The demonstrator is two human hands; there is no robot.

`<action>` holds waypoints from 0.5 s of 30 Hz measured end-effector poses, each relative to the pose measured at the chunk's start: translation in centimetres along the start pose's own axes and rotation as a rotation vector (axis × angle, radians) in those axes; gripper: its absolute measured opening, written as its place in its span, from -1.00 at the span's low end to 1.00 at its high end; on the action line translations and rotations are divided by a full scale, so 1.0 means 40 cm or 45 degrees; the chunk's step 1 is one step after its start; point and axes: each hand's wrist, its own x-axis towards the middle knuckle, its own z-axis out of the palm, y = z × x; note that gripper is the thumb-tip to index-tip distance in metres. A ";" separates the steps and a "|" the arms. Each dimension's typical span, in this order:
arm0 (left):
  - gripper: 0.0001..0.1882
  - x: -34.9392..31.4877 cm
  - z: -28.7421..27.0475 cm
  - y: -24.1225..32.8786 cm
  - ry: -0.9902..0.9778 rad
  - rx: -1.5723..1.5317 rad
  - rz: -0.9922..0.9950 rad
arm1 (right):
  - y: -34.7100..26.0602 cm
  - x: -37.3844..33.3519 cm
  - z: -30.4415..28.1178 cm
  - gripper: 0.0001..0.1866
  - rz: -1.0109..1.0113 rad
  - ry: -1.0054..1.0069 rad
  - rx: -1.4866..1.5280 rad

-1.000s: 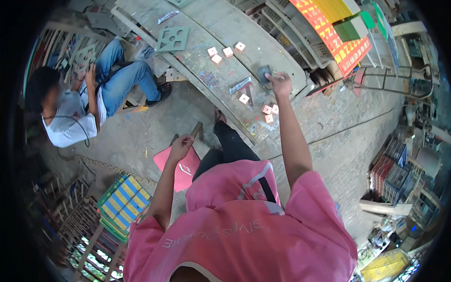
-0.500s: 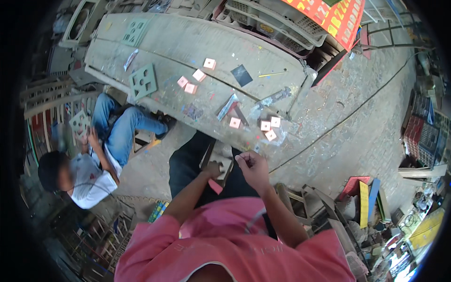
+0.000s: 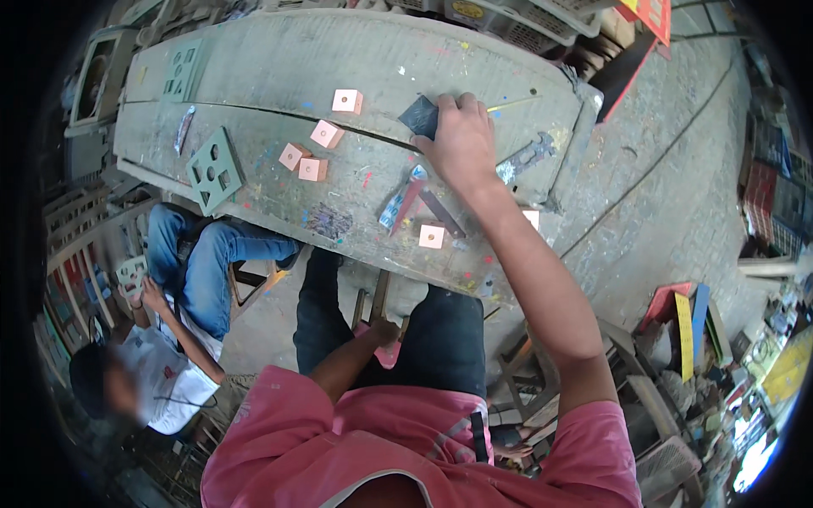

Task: The person sits on the floor in a workshop and sands small wooden blocks using a sanding block. They pick up a block, rub its surfaces with the sanding tool, and place it back on the table, repeating this process for several blocks.

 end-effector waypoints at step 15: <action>-0.59 -0.089 -0.137 -0.264 -0.075 0.300 0.335 | 0.052 -0.110 -0.138 -0.43 0.033 0.079 0.050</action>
